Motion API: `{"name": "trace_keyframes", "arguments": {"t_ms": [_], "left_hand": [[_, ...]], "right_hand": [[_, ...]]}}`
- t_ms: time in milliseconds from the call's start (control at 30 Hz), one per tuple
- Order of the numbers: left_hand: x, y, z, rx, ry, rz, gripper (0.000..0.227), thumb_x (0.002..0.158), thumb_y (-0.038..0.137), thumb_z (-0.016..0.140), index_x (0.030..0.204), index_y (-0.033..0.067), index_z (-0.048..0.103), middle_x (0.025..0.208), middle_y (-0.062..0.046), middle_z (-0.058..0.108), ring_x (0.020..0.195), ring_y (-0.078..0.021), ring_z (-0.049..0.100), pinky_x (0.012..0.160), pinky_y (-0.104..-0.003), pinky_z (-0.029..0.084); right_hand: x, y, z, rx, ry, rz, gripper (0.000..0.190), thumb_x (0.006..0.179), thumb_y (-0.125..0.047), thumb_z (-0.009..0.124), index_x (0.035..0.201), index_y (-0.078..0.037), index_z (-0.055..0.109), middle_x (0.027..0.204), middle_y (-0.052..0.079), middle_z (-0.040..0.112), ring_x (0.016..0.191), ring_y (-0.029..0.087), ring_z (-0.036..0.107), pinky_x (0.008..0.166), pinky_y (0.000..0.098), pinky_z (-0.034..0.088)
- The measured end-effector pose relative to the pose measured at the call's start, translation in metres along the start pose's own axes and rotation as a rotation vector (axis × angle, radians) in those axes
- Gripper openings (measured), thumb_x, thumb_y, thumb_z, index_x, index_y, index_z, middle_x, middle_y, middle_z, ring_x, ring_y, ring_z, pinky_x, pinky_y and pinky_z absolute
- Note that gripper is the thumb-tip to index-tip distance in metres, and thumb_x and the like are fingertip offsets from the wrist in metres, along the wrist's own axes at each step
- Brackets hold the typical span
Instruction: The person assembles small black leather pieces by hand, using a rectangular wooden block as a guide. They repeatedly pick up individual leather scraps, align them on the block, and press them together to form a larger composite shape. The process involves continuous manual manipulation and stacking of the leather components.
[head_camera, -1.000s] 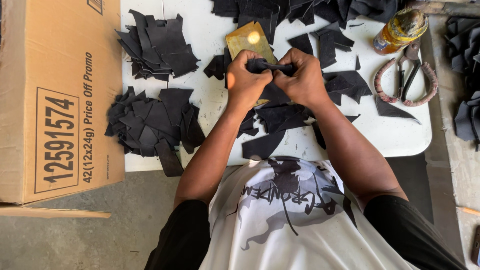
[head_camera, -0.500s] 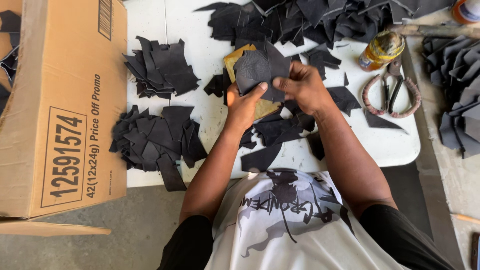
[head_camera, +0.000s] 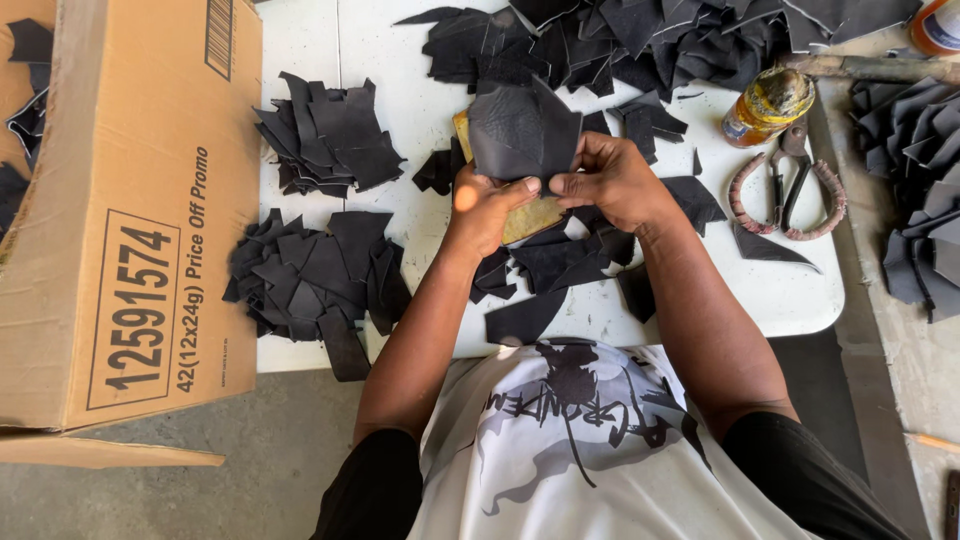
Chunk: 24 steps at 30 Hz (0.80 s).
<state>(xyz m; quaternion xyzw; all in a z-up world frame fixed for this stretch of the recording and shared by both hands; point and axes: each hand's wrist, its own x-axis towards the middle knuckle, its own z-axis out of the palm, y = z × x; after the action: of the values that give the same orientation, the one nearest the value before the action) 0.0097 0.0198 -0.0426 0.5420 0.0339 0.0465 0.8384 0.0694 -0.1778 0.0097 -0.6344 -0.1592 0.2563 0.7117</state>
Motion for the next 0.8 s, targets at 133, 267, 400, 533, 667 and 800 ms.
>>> {"name": "trace_keyframes", "arguments": {"t_ms": [133, 267, 400, 533, 667, 800], "left_hand": [[0.003, -0.011, -0.004, 0.045, 0.057, -0.012, 0.012, 0.091, -0.003, 0.075, 0.098, -0.0109, 0.07, 0.088, -0.016, 0.074, 0.078, -0.0199, 0.073, 0.079, -0.036, 0.064], [0.008, -0.013, 0.003, 0.086, 0.113, -0.012, 0.009, 0.088, -0.002, 0.075, 0.095, -0.0056, 0.07, 0.085, -0.011, 0.074, 0.075, -0.0166, 0.072, 0.075, -0.033, 0.063], [0.006, 0.013, 0.0, 0.032, 0.105, 0.051, 0.012, 0.087, 0.001, 0.073, 0.099, -0.0002, 0.069, 0.09, -0.008, 0.074, 0.08, -0.0157, 0.073, 0.075, -0.031, 0.063], [0.01, 0.037, -0.024, -0.092, 0.108, 0.168, 0.014, 0.1, 0.006, 0.072, 0.111, -0.0026, 0.07, 0.097, -0.009, 0.072, 0.081, -0.0134, 0.063, 0.068, -0.025, 0.048], [0.01, 0.035, -0.026, -0.337, 0.062, 0.109, 0.014, 0.104, 0.009, 0.069, 0.109, -0.0032, 0.066, 0.103, -0.011, 0.071, 0.088, -0.0174, 0.067, 0.077, -0.03, 0.055], [-0.002, 0.027, 0.002, -0.443, 0.241, 0.056, 0.017, 0.095, 0.009, 0.065, 0.112, 0.0055, 0.064, 0.104, -0.004, 0.069, 0.093, -0.0153, 0.067, 0.079, -0.033, 0.057]], "right_hand": [[0.008, 0.013, 0.011, -0.123, 0.049, -0.079, 0.031, 0.084, 0.007, 0.079, 0.114, 0.005, 0.069, 0.1, 0.011, 0.073, 0.083, 0.014, 0.069, 0.068, 0.0269, 0.061], [0.006, 0.016, 0.016, -0.111, 0.075, -0.153, 0.04, 0.085, 0.011, 0.077, 0.122, 0.006, 0.064, 0.109, 0.013, 0.073, 0.091, 0.014, 0.071, 0.075, 0.0277, 0.063], [0.002, -0.004, 0.003, 0.013, -0.029, 0.001, 0.055, 0.081, 0.007, 0.076, 0.132, -0.001, 0.059, 0.103, 0.012, 0.073, 0.082, 0.015, 0.073, 0.071, 0.0269, 0.064], [0.003, 0.0, -0.008, 0.014, -0.021, 0.074, 0.038, 0.088, -0.001, 0.075, 0.124, -0.002, 0.062, 0.093, 0.011, 0.072, 0.073, 0.015, 0.072, 0.067, 0.027, 0.065], [0.011, 0.028, -0.003, 0.027, 0.019, -0.051, 0.017, 0.098, -0.004, 0.076, 0.1, 0.002, 0.06, 0.082, 0.012, 0.069, 0.069, 0.015, 0.071, 0.062, 0.0271, 0.062], [0.017, 0.04, 0.004, 0.061, 0.106, -0.172, 0.014, 0.097, -0.004, 0.074, 0.098, -0.002, 0.06, 0.087, 0.007, 0.07, 0.069, 0.011, 0.068, 0.062, 0.025, 0.061]]}}
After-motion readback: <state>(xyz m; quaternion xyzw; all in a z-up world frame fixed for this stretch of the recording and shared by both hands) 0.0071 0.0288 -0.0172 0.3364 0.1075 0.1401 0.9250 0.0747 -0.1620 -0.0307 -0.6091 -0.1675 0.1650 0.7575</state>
